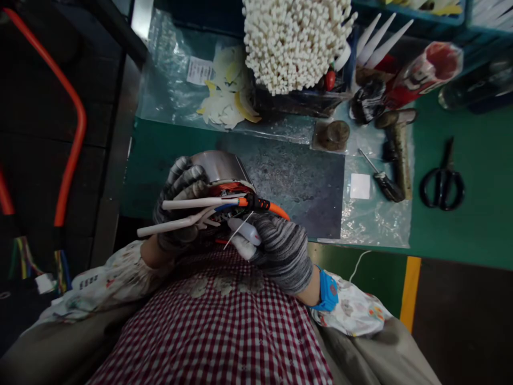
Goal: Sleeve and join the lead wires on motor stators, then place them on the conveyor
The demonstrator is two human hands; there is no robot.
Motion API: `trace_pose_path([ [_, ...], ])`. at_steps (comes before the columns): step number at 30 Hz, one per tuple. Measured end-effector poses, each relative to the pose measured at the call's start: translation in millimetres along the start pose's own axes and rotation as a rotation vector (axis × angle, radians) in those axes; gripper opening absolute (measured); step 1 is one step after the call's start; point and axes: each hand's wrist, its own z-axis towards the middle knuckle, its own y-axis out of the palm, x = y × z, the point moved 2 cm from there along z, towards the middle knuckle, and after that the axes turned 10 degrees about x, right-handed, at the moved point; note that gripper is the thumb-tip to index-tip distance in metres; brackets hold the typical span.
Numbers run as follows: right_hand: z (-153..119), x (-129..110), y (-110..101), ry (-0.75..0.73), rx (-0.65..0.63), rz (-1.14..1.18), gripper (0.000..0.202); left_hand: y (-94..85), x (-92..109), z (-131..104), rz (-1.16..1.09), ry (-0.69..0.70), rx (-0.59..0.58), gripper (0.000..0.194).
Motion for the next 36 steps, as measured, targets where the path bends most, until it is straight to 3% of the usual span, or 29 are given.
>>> trace_pose_path([
  [4, 3, 0, -2, -0.026, 0.029, 0.011, 0.021, -4.1, 13, 3, 0.019, 0.308, 0.079, 0.070],
  [8, 2, 7, -8, -0.064, 0.109, -0.021, 0.022, -2.6, 30, 12, 0.117, 0.289, 0.050, 0.072],
  [12, 7, 16, -21, -0.084, 0.134, -0.137, 0.016, 5.2, 62, 34, 0.202, 0.411, -0.004, 0.053],
  [19, 22, 22, -28, -0.011, 0.083, -0.227, 0.026, 24.4, 101, 80, 0.251, 0.279, -0.195, 0.051],
  [27, 26, 27, -37, -0.045, 0.052, -0.301, 0.030, 38.0, 119, 100, 0.407, 0.315, -0.248, 0.041],
  [32, 34, 46, -33, 0.052, 0.185, -0.252, 0.021, 48.4, 129, 112, 0.590, 0.362, -0.350, 0.048],
  [36, 40, 55, -24, 0.110, 0.128, -0.304, 0.022, 53.3, 131, 124, 0.650, 0.370, -0.332, 0.048],
])
